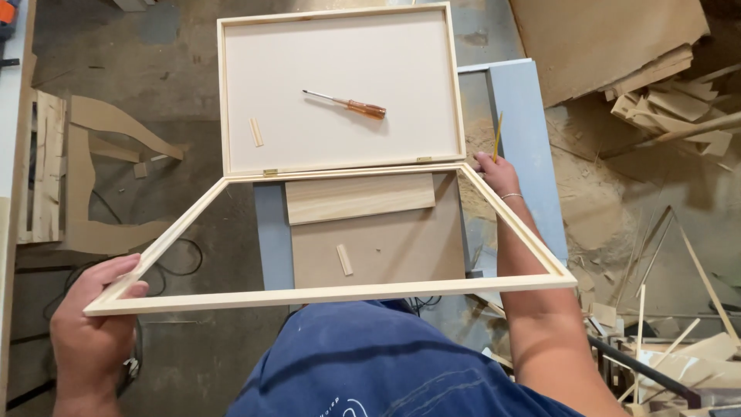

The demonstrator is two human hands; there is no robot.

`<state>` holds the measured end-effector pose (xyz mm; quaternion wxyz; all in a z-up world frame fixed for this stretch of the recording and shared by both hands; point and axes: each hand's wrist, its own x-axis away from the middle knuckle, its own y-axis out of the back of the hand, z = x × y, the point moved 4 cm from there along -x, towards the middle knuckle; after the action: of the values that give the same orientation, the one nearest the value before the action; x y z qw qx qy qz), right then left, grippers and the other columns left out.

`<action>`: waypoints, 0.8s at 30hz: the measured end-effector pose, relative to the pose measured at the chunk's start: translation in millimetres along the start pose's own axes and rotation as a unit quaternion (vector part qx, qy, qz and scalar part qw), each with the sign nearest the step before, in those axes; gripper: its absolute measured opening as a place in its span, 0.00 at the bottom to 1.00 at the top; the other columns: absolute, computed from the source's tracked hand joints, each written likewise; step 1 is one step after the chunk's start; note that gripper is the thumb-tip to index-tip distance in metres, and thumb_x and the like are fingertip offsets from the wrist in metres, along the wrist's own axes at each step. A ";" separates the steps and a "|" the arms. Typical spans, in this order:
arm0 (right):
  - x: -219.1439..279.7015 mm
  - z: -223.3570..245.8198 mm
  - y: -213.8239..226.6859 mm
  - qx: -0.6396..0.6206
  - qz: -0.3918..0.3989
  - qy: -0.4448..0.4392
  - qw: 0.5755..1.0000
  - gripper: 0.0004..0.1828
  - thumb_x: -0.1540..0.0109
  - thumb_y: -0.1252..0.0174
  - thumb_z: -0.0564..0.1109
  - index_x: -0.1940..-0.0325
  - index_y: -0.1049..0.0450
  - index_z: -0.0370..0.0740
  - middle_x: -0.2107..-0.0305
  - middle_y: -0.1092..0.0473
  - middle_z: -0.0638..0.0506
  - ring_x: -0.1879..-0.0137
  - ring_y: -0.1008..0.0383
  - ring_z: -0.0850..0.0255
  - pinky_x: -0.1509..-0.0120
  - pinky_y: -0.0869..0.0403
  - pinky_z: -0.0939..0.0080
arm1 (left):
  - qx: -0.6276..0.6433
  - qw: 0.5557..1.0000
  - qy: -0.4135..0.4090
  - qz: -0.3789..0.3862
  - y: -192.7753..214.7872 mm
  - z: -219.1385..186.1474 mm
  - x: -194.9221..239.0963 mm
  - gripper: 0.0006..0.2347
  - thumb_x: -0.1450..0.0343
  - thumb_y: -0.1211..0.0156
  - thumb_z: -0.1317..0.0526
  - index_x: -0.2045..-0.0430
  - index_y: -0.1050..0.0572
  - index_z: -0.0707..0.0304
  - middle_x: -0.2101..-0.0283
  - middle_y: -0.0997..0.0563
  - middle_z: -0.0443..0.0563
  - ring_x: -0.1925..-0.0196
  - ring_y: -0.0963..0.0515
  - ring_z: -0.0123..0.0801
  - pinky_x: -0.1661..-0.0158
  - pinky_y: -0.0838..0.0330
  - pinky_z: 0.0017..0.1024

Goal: Assemble a wooden box by marking positions with a pencil and fitting the lid and frame components together.

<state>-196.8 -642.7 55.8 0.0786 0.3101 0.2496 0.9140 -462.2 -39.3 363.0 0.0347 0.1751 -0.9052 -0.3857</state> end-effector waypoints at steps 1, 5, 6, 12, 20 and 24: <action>15.1 -5.9 -2.0 0.000 0.000 -0.005 1.000 0.20 0.39 0.43 0.64 0.67 0.22 0.48 0.70 0.24 0.61 0.64 0.28 0.68 0.53 0.29 0.64 | -0.001 1.000 0.001 0.005 1.1 6.2 0.6 0.13 0.25 0.40 0.67 0.49 0.22 0.78 0.44 0.20 0.66 0.41 0.22 0.47 0.38 0.31 0.38; 52.7 -64.8 -8.3 -0.263 -0.064 -0.020 0.962 0.22 0.46 0.45 0.44 0.47 0.28 0.45 0.72 0.29 0.47 0.79 0.36 0.63 0.83 0.41 0.67 | 0.013 0.991 -0.109 0.071 4.6 9.8 6.2 0.10 0.28 0.38 0.68 0.56 0.21 0.77 0.47 0.19 0.69 0.44 0.20 0.50 0.38 0.28 0.40; 57.0 -88.6 -10.1 -0.291 -0.072 -0.008 0.954 0.40 0.50 0.51 0.30 0.32 0.32 0.44 0.66 0.26 0.39 0.70 0.27 0.59 0.82 0.41 0.67 | 0.018 0.990 -0.115 0.085 5.2 9.5 8.0 0.11 0.30 0.37 0.68 0.56 0.20 0.76 0.47 0.19 0.68 0.43 0.20 0.49 0.38 0.27 0.39; 178.9 -149.4 -43.1 -0.482 -0.166 -0.037 0.859 0.32 0.32 0.55 0.71 0.64 0.26 0.42 0.81 0.29 0.51 0.90 0.41 0.65 0.86 0.43 0.63 | 0.003 0.952 -0.282 0.118 4.7 53.0 18.7 0.09 0.32 0.33 0.63 0.61 0.19 0.67 0.48 0.18 0.59 0.42 0.19 0.50 0.35 0.29 0.43; 388.9 -91.1 -126.7 -0.585 -0.256 -0.037 0.769 0.36 0.35 0.65 0.77 0.66 0.28 0.46 0.85 0.39 0.55 0.88 0.49 0.66 0.82 0.45 0.66 | 0.069 0.864 -0.481 0.132 -17.5 119.1 39.0 0.05 0.34 0.33 0.60 0.68 0.18 0.58 0.53 0.16 0.54 0.46 0.18 0.48 0.42 0.27 0.44; 443.2 -103.9 -195.2 -0.562 -0.234 -0.041 0.792 0.37 0.36 0.67 0.81 0.62 0.26 0.53 0.74 0.24 0.49 0.88 0.46 0.68 0.81 0.40 0.67 | 0.054 0.816 -0.559 0.136 -63.5 184.7 67.7 0.10 0.41 0.28 0.52 0.73 0.22 0.50 0.54 0.18 0.47 0.46 0.20 0.43 0.43 0.29 0.43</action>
<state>-614.5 -384.3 120.0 0.4610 0.1806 -0.2469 0.8330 -543.7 23.4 183.7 -0.4347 -0.1937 -0.8030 -0.3588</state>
